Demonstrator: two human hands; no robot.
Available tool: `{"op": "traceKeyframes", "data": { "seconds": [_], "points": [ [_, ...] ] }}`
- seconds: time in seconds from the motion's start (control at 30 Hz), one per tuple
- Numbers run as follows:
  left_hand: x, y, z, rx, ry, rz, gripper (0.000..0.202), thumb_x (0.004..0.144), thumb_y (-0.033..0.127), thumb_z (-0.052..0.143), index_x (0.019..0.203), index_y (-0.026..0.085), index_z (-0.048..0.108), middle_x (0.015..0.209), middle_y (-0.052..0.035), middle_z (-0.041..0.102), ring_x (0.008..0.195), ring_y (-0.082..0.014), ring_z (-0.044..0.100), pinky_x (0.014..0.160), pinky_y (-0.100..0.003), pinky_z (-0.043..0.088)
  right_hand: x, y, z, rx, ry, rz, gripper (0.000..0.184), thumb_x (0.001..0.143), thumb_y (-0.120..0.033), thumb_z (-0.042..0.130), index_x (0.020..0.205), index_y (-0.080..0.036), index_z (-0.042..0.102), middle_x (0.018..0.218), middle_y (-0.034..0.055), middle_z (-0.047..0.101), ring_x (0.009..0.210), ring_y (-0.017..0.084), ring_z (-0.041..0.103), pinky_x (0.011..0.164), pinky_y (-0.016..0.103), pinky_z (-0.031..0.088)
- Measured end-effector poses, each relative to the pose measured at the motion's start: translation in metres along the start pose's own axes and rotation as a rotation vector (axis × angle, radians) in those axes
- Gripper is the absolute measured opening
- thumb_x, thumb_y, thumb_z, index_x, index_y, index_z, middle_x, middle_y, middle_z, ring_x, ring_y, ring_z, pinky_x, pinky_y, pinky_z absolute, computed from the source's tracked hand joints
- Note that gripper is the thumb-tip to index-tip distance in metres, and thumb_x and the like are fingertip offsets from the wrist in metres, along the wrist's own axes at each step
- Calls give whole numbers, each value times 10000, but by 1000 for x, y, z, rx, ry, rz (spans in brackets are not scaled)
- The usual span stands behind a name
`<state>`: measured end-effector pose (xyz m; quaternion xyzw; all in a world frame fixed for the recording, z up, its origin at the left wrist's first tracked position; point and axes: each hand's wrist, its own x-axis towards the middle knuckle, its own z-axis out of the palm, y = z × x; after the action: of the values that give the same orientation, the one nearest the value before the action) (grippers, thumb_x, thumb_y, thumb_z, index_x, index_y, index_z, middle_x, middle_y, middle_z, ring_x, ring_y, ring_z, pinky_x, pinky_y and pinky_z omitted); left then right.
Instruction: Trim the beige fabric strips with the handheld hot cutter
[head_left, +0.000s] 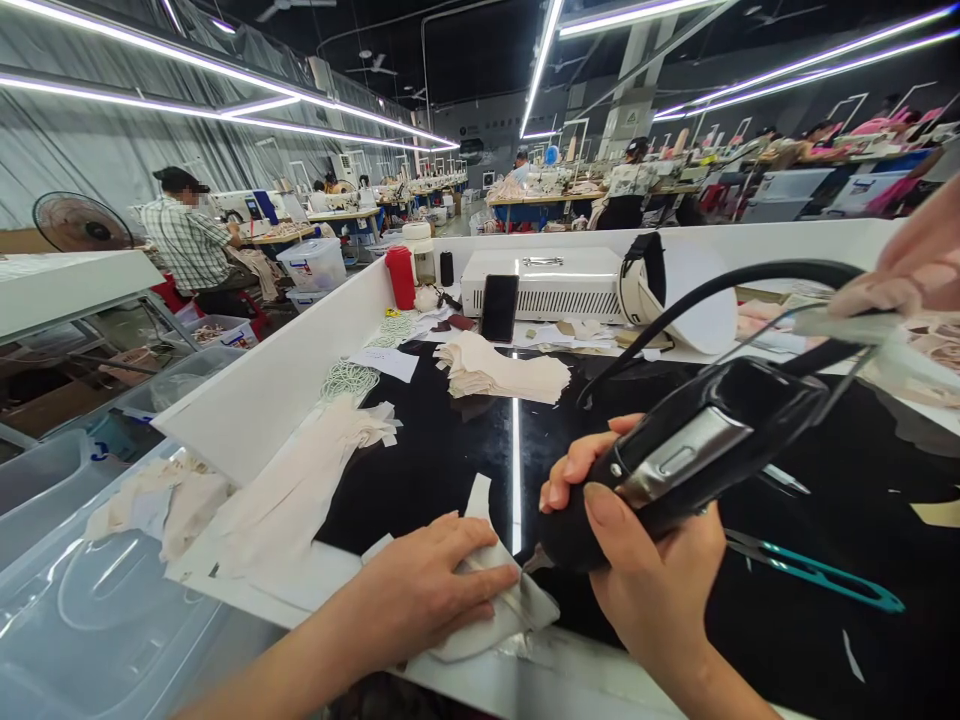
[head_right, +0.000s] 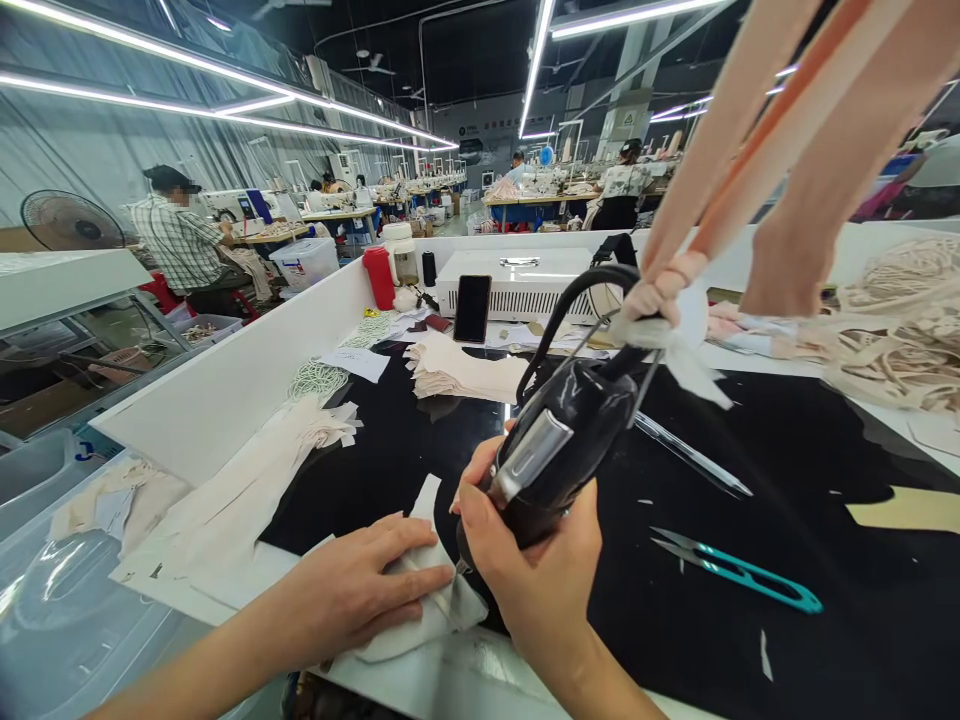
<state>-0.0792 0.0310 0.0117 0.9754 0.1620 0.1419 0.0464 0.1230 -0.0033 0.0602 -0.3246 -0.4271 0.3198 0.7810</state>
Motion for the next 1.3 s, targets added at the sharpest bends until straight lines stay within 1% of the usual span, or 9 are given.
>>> {"op": "traceKeyframes", "data": {
  "seconds": [0.27,0.47,0.67,0.8,0.93,1.0,1.1,1.2,1.3],
  "points": [
    [1,2,0,-10,9,3,307,1067,283,631,1360,191,646,1319,-163,618,1234,-275,645,1099,-419,555,3,6,6,-14,35,10,377,852,-240,811,1144,-281,576,826,-41,685,605,142,649,602,321,579],
    [1,3,0,-29,-2,-27,343,1022,248,700,1358,207,643,1331,-147,597,1237,-285,631,1057,-387,585,6,6,9,-54,18,9,322,885,-193,752,1135,-287,571,803,-51,692,606,138,654,572,289,570],
    [2,5,-2,-39,25,-52,316,1049,265,661,1361,220,636,1343,-145,586,1225,-282,639,1024,-383,608,8,10,13,-24,45,9,368,834,-164,767,1124,-293,580,818,-57,694,613,138,643,611,310,579],
    [3,12,1,-48,44,-71,327,1020,239,699,1338,199,635,1323,-147,595,1181,-285,651,985,-394,626,8,12,12,-56,25,13,356,850,-190,770,1127,-296,574,822,-57,687,605,140,647,594,305,572],
    [3,22,6,-14,99,-109,333,1019,229,693,1337,167,615,1302,-162,613,1167,-295,656,1004,-443,620,9,11,11,-66,6,6,342,874,-206,768,1135,-296,564,831,-59,690,601,139,657,579,293,574],
    [3,25,5,-19,110,-131,310,1032,239,674,1327,165,615,1312,-161,613,1165,-287,659,1005,-428,623,10,11,11,-59,16,6,348,864,-185,767,1126,-290,565,822,-60,690,609,139,657,589,293,578],
    [4,20,2,-1,154,-119,188,1085,231,578,1237,141,640,1237,-145,643,1157,-268,661,1055,-423,598,10,12,9,-46,17,3,365,852,-162,769,1130,-290,570,822,-61,692,623,137,652,614,300,584],
    [9,7,0,30,226,-59,210,1132,227,471,1168,127,653,1162,-124,670,1164,-250,658,1155,-465,527,9,14,7,-60,-19,-7,381,859,-172,780,1151,-298,569,851,-54,699,636,138,655,619,306,583],
    [14,-8,1,-36,198,-20,232,1142,237,457,1186,134,660,1215,-116,675,1178,-231,654,1158,-429,526,9,14,8,-77,5,-13,368,860,-196,782,1141,-291,564,843,-48,688,625,141,649,604,308,576]
  ]
}}
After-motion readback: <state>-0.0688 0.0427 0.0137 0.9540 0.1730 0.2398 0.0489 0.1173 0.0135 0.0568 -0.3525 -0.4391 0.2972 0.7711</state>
